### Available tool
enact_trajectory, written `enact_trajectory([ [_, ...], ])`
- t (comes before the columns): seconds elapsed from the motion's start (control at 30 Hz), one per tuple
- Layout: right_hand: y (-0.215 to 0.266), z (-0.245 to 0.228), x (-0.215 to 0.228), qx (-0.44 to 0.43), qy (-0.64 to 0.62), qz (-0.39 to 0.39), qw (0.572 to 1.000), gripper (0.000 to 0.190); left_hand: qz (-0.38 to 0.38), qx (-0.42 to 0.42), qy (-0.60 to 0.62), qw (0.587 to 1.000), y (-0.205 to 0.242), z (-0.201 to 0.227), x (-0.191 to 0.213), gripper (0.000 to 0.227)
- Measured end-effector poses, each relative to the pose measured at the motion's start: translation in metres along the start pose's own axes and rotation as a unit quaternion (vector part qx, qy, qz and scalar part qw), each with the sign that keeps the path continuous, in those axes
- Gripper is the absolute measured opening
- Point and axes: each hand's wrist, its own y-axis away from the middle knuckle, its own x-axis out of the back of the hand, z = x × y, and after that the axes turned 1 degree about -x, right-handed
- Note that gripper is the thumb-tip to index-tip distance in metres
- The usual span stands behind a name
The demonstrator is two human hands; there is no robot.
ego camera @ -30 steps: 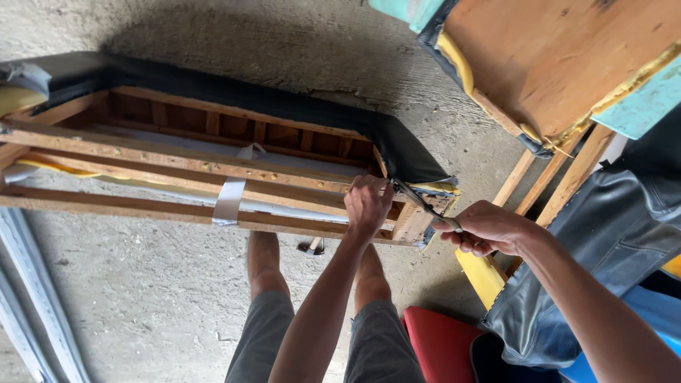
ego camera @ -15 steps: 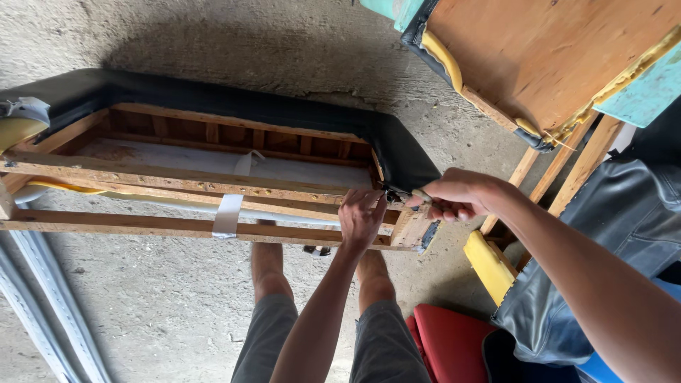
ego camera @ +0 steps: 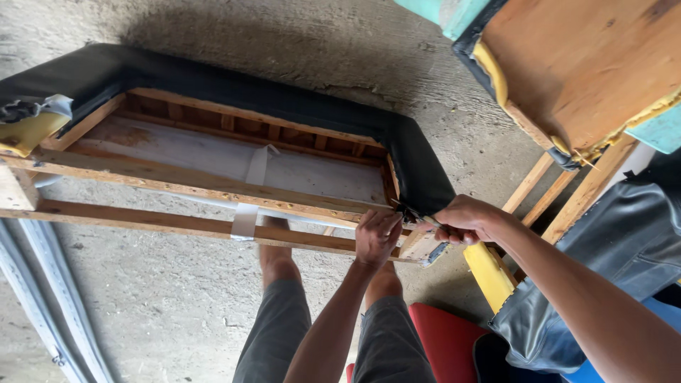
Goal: The person removes old black fabric from a wooden furniture frame using shears and pulls white batting/lining materials by hand.
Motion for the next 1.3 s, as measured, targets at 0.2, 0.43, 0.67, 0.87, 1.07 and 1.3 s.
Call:
enact_trajectory([
  [0.2,-0.009,0.004,-0.011,-0.007,-0.056,0.002,0.998,0.019,-0.011,-0.002,0.003,1.0,0.004,0.003,0.011,0.013],
  [0.43,-0.011,0.015,-0.024,-0.007,-0.028,-0.014,0.999,0.031,-0.049,0.021,0.0,0.999,0.016,-0.001,0.014,0.013],
  [0.67,-0.009,-0.001,-0.035,-0.075,0.021,0.003,0.997,0.051,-0.064,0.025,0.006,0.998,0.035,-0.005,0.018,0.018],
  [0.87,-0.033,-0.005,-0.059,-0.094,0.026,0.009,0.995,0.05,-0.067,0.043,0.017,0.997,0.05,-0.009,0.019,0.019],
  [1.07,-0.057,0.009,-0.065,-0.049,-0.041,0.014,0.998,0.031,-0.084,0.042,0.007,0.996,0.051,-0.006,0.026,0.021],
  [1.3,-0.055,0.025,-0.062,0.061,-0.131,0.079,0.986,0.024,-0.121,0.032,-0.015,0.992,0.058,-0.016,0.014,0.018],
])
